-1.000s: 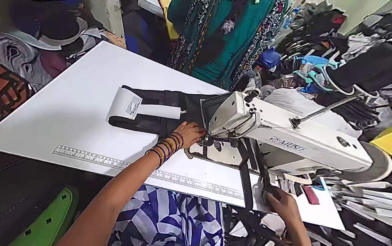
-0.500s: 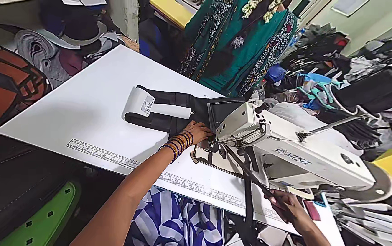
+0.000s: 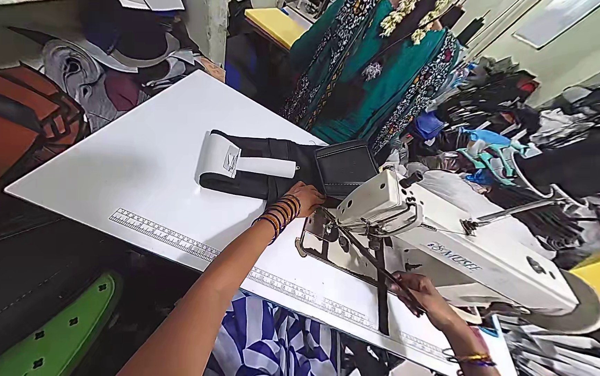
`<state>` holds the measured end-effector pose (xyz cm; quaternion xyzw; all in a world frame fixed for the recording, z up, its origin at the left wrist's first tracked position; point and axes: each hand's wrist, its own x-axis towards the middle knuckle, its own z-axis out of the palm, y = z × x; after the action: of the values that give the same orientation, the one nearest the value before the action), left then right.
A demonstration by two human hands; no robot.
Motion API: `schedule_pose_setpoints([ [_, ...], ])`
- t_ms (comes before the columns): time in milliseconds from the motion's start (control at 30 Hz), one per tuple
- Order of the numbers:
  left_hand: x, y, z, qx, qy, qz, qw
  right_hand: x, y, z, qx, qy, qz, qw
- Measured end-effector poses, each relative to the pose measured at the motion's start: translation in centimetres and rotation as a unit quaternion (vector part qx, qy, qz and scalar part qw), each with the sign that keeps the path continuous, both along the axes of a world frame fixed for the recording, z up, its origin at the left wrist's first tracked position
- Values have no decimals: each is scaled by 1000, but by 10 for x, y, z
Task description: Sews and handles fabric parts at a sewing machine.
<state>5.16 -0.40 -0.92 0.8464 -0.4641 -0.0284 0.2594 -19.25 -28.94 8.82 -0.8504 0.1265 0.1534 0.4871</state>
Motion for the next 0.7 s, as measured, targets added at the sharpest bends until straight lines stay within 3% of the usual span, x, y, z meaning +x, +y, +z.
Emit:
schedule_pose_setpoints([
  [133,2,2,3,15,16,5,1000,-27,-1,1,-47,-56,-31,997],
  [267,-2,-1,-2,-8,-17,27,999,-106,-5,-11,-84,-125,-165,975],
  [400,-3,-8,-2,25,-50,49,997,-143,-23,-50,-324,-125,-194,918],
  [500,-2,-7,-1,52,-60,43,996,-124,-23,-61,-457,-82,-151,872],
  [600,-3,-6,2,58,-56,28,996,-80,-1,-36,-511,10,-119,851],
  [700,-1,-6,0,45,-37,7,998,-16,29,-22,-510,-125,-31,851],
])
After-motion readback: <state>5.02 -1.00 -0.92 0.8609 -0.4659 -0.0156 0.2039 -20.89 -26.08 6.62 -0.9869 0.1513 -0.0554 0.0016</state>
